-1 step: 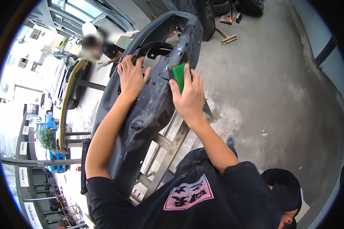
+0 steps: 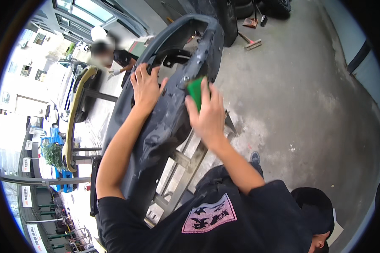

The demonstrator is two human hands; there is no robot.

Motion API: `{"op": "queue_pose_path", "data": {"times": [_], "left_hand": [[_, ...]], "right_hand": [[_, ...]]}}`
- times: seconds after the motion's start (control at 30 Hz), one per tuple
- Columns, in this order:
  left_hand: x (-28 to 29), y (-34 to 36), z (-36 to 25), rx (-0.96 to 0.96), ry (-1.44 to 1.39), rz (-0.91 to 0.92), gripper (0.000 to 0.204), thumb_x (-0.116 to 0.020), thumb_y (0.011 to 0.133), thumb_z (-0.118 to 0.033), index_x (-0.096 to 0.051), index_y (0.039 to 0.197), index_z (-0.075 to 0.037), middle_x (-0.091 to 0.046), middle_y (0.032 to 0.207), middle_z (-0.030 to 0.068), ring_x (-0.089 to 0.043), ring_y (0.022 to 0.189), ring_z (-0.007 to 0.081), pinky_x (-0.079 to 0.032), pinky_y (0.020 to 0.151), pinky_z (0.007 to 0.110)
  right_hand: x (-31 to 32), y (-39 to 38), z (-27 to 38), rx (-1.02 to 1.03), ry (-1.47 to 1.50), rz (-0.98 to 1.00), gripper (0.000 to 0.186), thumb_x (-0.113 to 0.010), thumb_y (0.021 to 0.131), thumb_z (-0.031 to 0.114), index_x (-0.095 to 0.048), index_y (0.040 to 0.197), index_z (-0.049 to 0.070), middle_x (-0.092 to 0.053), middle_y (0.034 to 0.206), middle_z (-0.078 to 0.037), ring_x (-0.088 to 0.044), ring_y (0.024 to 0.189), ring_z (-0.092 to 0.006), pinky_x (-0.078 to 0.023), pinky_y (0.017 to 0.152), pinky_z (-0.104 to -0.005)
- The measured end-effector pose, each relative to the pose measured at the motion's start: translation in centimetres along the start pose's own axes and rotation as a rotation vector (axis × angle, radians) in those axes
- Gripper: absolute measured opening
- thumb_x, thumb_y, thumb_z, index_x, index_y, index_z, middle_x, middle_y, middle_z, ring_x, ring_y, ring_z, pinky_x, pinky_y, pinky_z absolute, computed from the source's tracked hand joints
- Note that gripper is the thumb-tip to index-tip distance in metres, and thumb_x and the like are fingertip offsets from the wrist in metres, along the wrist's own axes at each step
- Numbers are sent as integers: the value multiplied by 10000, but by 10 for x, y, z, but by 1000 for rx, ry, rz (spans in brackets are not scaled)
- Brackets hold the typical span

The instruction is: The person sands a black car bumper with a green sanding block, repeatedly dipping the block into a bucket of water and continuing to sand different sections of the bumper. The bumper is mounted on a metal stand in a workshop.

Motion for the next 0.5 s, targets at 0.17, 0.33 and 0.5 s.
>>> {"op": "queue_pose_path", "data": {"times": [0.17,0.33,0.5], "left_hand": [[5,1,-3,10,-39,-3,459,-726,843,-396,-630,1189,-110,-465,1285,170,-392,1282,335,-295,1058,484],[6,4,-1,14,-62,27,438,-728,846,-373,-633,1188,-117,-465,1301,174,-403,1291,350,-293,1082,510],[8,3,-2,0,-51,18,410,-724,848,-366,-645,1159,-111,-466,1297,176,-407,1286,353,-297,1081,500]], "right_hand": [[5,-10,3,106,31,41,688,-733,865,302,-482,1405,-43,-530,1286,-237,-536,1089,-392,-441,924,-463],[2,-14,-7,125,80,8,695,-728,871,304,-473,1419,-39,-534,1283,-234,-544,1087,-391,-445,925,-451],[1,-12,-13,92,158,2,657,-691,901,338,-489,1406,-30,-524,1290,-222,-536,1073,-384,-455,900,-459]]}}
Point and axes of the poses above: each hand's wrist, its own y-axis towards the middle knuckle, its own x-axis out of the back of the hand, z = x × y, the point moved 4 cm from there along y, towards the middle knuckle
